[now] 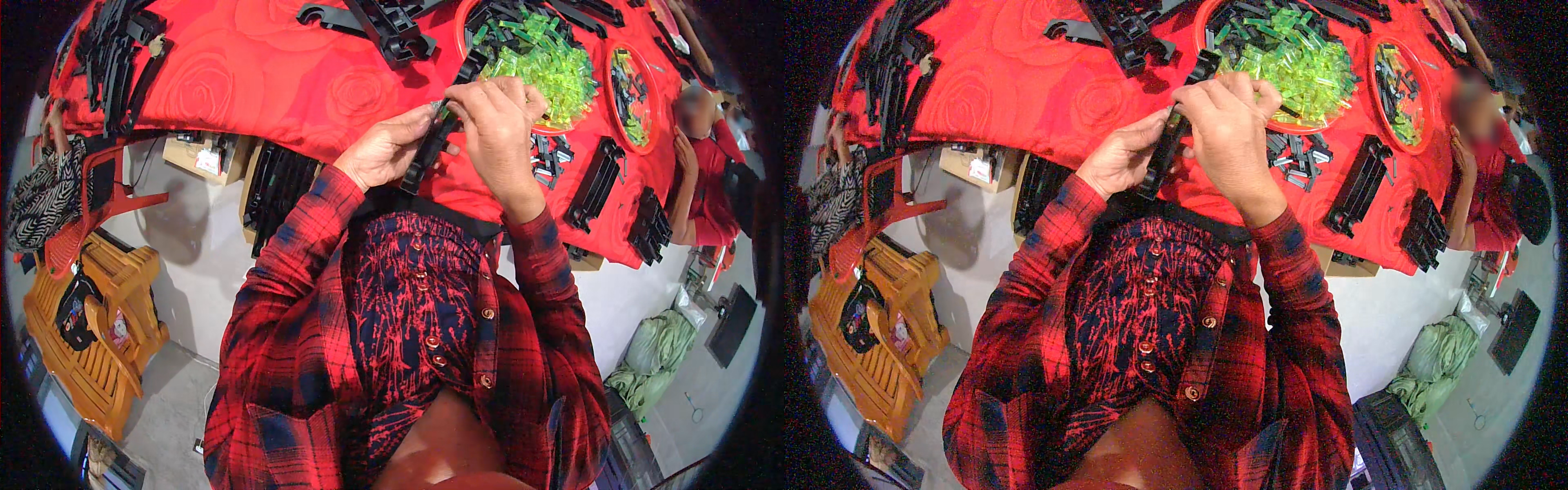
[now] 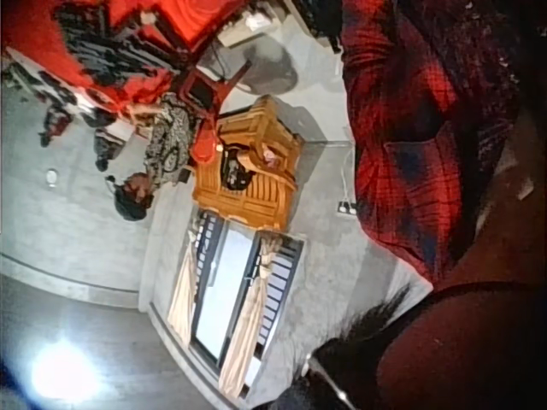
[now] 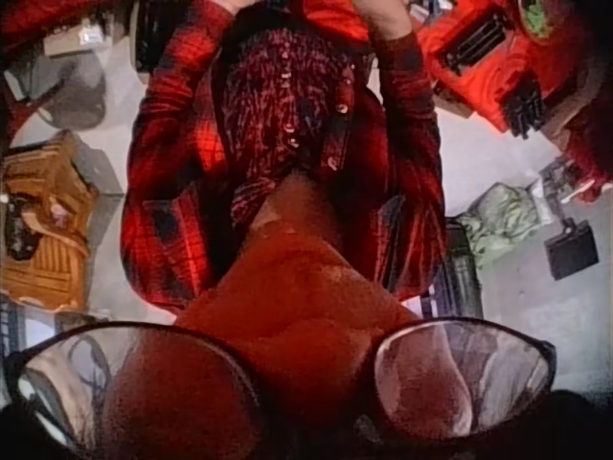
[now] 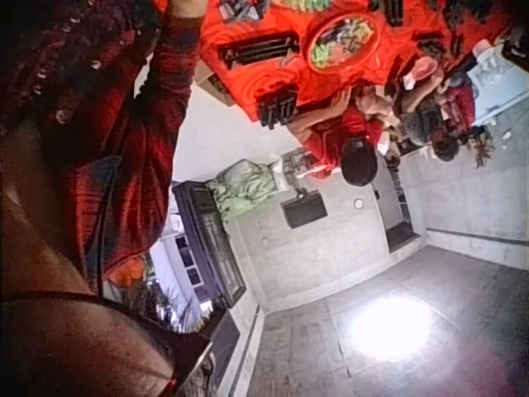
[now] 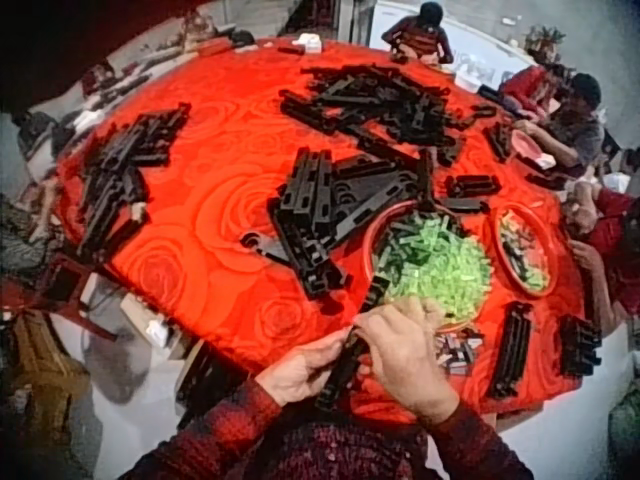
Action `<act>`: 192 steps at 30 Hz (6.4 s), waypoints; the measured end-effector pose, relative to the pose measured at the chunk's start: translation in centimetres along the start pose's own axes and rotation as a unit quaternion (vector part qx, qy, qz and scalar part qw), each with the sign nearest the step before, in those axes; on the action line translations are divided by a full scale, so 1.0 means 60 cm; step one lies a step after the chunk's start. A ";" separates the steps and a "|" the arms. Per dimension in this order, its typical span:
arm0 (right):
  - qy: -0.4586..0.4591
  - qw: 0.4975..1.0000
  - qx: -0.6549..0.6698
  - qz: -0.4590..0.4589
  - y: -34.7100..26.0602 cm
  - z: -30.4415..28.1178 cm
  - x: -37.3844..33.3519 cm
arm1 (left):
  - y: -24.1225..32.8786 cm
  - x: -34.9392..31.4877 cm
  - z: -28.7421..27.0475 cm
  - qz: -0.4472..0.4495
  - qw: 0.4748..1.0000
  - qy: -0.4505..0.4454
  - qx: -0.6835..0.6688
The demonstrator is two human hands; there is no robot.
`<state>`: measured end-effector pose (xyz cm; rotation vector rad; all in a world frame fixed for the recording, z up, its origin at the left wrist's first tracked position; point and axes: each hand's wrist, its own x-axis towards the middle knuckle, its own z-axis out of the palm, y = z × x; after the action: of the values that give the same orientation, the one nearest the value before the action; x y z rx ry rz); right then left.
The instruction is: The person assembles plastic components by hand, attaching green plastic components and black plastic fasteners to a plastic chassis.
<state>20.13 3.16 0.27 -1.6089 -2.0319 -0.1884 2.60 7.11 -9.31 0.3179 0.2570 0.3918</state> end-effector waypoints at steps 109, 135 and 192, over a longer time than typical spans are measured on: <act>-0.082 0.617 0.608 0.494 -0.058 0.017 -0.037 | -0.022 0.003 -0.005 0.062 0.995 -0.039 -0.067; -0.108 0.794 0.362 0.475 -0.068 0.060 -0.036 | -0.053 -0.004 0.060 0.167 0.955 0.196 0.146; 0.043 0.579 0.661 0.475 -0.068 0.044 -0.114 | -0.053 -0.039 0.082 0.113 0.925 0.193 0.308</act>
<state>16.48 -2.75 -4.41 -1.2043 -0.4332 1.2881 3.04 2.13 -5.48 0.8976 0.7406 0.5980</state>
